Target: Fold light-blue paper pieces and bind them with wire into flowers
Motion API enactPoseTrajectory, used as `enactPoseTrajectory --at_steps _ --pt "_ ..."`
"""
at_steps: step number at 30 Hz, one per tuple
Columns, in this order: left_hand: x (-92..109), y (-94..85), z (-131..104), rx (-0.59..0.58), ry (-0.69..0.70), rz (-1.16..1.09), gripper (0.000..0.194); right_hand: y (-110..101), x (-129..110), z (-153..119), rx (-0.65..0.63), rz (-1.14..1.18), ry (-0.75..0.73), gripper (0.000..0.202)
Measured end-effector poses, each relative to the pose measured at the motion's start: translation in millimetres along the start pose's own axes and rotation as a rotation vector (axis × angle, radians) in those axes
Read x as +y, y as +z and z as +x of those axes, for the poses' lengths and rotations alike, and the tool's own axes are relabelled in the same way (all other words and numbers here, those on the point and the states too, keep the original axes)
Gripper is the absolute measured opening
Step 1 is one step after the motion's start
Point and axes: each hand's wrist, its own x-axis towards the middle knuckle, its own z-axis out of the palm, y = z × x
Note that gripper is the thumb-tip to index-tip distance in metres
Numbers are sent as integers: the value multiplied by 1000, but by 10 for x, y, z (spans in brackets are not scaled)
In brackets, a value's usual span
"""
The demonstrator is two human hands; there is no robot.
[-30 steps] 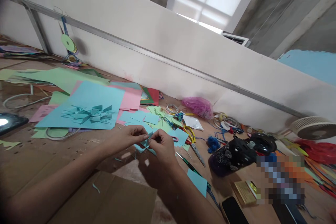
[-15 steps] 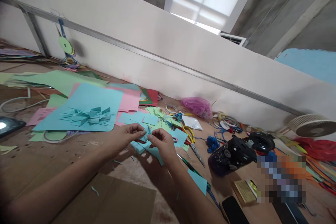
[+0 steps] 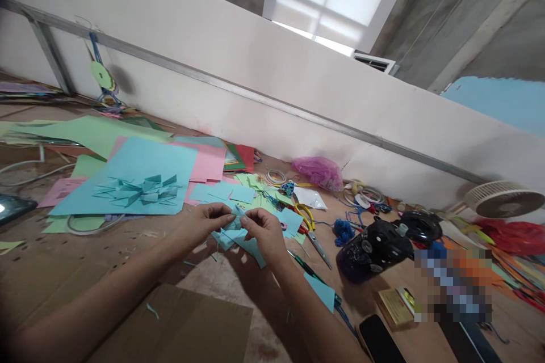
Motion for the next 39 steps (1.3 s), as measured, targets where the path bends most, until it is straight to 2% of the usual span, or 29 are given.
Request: enactPoseTrajectory --at_steps 4,12,23,32,39 --pt "33 7 -27 44 -33 -79 25 18 -32 -17 -36 7 51 28" --pt "5 19 -24 -50 -53 -158 26 -5 21 -19 0 -28 0 22" --pt "8 24 -24 -22 -69 -152 29 11 -23 -20 32 50 20 25" --pt "20 4 -28 -50 -81 -195 22 26 8 -15 25 196 33 21" --pt "42 11 -66 -84 -94 -267 17 23 -11 -20 35 156 4 14"
